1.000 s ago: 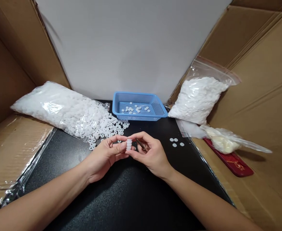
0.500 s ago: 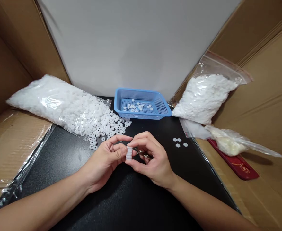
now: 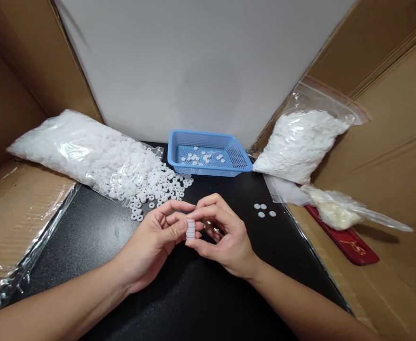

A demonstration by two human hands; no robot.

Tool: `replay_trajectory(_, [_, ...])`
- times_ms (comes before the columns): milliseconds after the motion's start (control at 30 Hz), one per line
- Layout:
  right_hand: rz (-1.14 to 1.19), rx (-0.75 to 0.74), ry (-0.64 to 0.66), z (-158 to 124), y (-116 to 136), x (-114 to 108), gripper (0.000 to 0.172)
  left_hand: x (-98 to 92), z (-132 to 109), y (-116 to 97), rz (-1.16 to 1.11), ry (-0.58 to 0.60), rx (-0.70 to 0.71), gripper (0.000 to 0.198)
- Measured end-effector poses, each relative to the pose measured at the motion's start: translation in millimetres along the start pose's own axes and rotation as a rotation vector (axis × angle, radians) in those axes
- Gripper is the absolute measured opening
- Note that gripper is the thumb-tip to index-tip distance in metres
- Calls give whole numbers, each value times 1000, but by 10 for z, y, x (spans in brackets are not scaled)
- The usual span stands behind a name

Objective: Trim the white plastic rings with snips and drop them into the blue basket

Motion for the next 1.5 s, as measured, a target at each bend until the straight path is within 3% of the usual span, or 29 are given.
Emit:
replay_trajectory(300, [-82,-39,-17,9,-12,1,31,-23,-20,-19,93,-117,10,29])
replay_trajectory(600, [65,70,2,-12,-27,-11,28,-1,6,8,-30,67,-51,33])
replay_trajectory(1033, [29,-22,3,4,15,24,30,-18,-10,-12,51,-21,-2,29])
replay_trajectory(1300, [185,60,44,-6,0,42,31,34,-7,8,-15,120,-42,17])
replay_trajectory(1500, [158,65,54,-17,-1,39,30,36,-3,-26,22,103,-18,14])
Point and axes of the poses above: each hand's wrist, its own z-axis towards the middle knuckle, its own x-axis out of the palm, y = z × x, the point moved 3 cm from there along z, towards the middle knuckle, and after that the axes turned 15 degrees about y, right-handed, at the moved point
